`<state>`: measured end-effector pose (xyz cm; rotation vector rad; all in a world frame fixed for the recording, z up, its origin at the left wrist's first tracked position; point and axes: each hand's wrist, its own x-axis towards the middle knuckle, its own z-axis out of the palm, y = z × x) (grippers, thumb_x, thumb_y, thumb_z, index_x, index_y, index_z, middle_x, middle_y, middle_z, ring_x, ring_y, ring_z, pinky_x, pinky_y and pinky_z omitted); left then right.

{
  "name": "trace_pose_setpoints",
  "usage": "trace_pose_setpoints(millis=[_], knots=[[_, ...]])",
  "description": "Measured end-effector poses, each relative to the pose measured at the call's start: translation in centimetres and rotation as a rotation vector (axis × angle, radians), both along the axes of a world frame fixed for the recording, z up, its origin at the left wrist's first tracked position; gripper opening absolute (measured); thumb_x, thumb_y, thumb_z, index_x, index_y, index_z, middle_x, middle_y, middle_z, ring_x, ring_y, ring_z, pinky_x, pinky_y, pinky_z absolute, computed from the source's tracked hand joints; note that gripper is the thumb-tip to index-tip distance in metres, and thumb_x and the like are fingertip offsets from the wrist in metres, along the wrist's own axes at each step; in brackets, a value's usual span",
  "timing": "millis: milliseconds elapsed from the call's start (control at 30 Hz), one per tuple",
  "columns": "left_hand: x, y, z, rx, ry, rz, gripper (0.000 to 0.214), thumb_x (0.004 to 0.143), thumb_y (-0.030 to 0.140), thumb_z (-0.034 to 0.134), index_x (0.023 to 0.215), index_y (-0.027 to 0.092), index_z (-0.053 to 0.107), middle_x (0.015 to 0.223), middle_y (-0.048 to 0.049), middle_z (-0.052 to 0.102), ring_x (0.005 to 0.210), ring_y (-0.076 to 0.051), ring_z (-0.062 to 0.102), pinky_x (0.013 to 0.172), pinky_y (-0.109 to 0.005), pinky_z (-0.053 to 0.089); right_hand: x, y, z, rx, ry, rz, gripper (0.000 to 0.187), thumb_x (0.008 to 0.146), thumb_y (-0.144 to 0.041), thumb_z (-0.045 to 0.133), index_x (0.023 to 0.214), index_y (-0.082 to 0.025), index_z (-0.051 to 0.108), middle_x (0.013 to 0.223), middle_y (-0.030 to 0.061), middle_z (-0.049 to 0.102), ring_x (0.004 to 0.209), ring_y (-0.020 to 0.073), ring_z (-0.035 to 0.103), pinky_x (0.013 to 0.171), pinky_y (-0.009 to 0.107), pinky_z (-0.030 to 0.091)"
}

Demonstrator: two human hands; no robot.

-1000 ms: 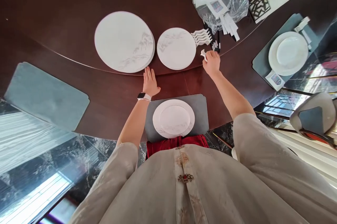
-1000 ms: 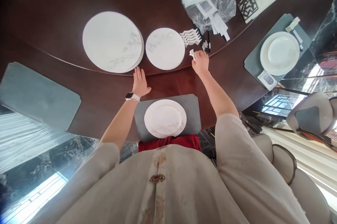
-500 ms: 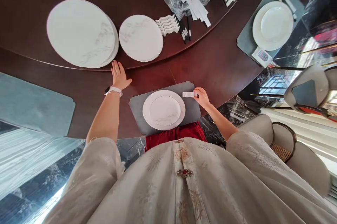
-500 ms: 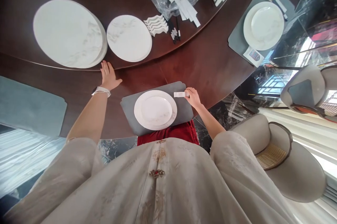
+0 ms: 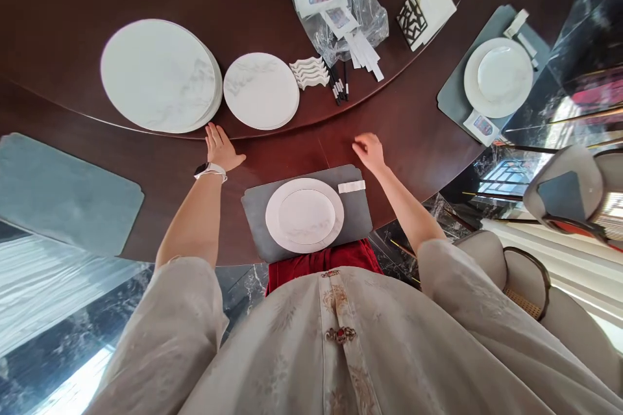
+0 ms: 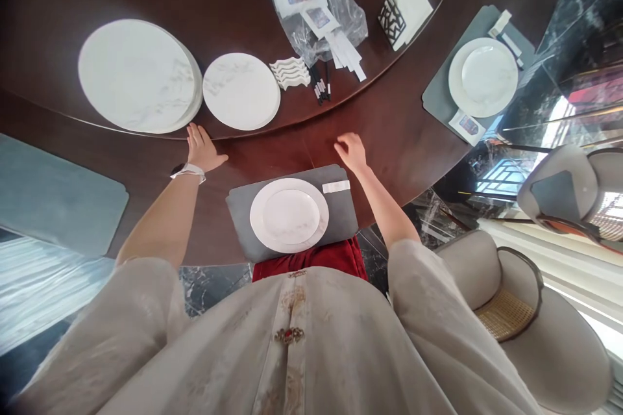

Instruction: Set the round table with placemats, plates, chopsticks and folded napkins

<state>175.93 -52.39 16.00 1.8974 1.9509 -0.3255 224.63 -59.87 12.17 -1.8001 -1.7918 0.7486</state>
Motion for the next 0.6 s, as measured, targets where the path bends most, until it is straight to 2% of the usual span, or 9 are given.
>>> trace_pose_setpoints(millis=[67,133,167,233,333,467,533,600], knots=[[-0.4,0.1,0.0,0.019,-0.013,0.006,0.121,0.073,0.023,0.081,0.153,-0.012,-0.002,0.163,-0.0342,-0.01,0.153,-0.042,-0.01,0.124,-0.057,0.003,-2.1,7.4,0.9,0.037,-0.065,-0.089,0.026,0.098,-0.038,0.046,0.109,-0.021,0.063,0.112,0.0108,0.062,0.108,0.0249,0.058,0.1,0.045,0.05],[-1.0,0.3,0.1,0.009,-0.046,0.021,0.119,0.072,0.02,0.081,0.152,-0.013,-0.001,0.163,-0.0353,-0.009,0.153,-0.043,-0.01,0.124,-0.058,0.003,-4.3,13.8,1.9,0.006,-0.135,-0.118,0.034,0.1,-0.043,0.043,0.119,-0.02,0.058,0.118,0.0119,0.058,0.117,0.0258,0.055,0.102,0.048,0.049],[-1.3,0.4,0.3,-0.002,-0.062,0.031,0.118,0.072,0.018,0.08,0.152,-0.014,-0.001,0.163,-0.0357,-0.009,0.153,-0.043,-0.01,0.124,-0.059,0.003,-5.3,16.2,2.3,-0.02,-0.162,-0.12,0.038,0.1,-0.047,0.044,0.122,-0.019,0.056,0.121,0.0128,0.056,0.121,0.0267,0.053,0.103,0.05,0.048],[-2.1,0.5,0.6,-0.022,-0.074,0.044,0.118,0.07,0.017,0.08,0.152,-0.014,0.0,0.163,-0.0358,-0.009,0.153,-0.044,-0.01,0.124,-0.059,0.003,-6.6,19.5,2.9,-0.072,-0.182,-0.122,0.045,0.099,-0.052,0.046,0.126,-0.016,0.053,0.126,0.0144,0.053,0.127,0.0292,0.051,0.102,0.055,0.048],[-3.3,0.7,1.3,-0.035,-0.053,0.043,0.12,0.07,0.026,0.078,0.154,-0.013,0.002,0.164,-0.0343,-0.008,0.154,-0.042,-0.008,0.125,-0.057,0.004,-7.0,21.0,2.8,-0.151,-0.135,-0.178,0.046,0.094,-0.051,0.056,0.121,-0.014,0.056,0.124,0.0153,0.055,0.126,0.0312,0.053,0.101,0.058,0.049],[-4.6,1.1,2.2,-0.045,-0.073,0.09,0.124,0.072,0.048,0.074,0.157,-0.009,0.004,0.165,-0.031,-0.004,0.155,-0.041,-0.007,0.125,-0.057,0.006,-6.6,20.4,2.5,-0.294,-0.082,-0.304,0.032,0.084,-0.039,0.07,0.102,-0.014,0.062,0.107,0.0115,0.064,0.116,0.0294,0.06,0.1,0.058,0.05],[-5.2,1.5,2.5,-0.033,-0.099,0.145,0.126,0.07,0.051,0.074,0.156,-0.011,0.005,0.165,-0.0312,-0.003,0.155,-0.043,-0.007,0.124,-0.058,0.006,-7.0,20.2,2.7,-0.348,-0.08,-0.335,0.031,0.079,-0.039,0.075,0.093,-0.014,0.063,0.101,0.0103,0.066,0.111,0.0286,0.062,0.099,0.056,0.05],[-5.5,1.8,2.6,-0.017,-0.12,0.218,0.125,0.07,0.047,0.073,0.155,-0.013,0.005,0.165,-0.0309,-0.005,0.154,-0.043,-0.006,0.125,-0.058,0.007,-8.1,20.2,3.3,-0.386,-0.089,-0.344,0.036,0.077,-0.044,0.078,0.091,-0.014,0.064,0.1,0.0109,0.068,0.109,0.0287,0.064,0.099,0.054,0.051]])
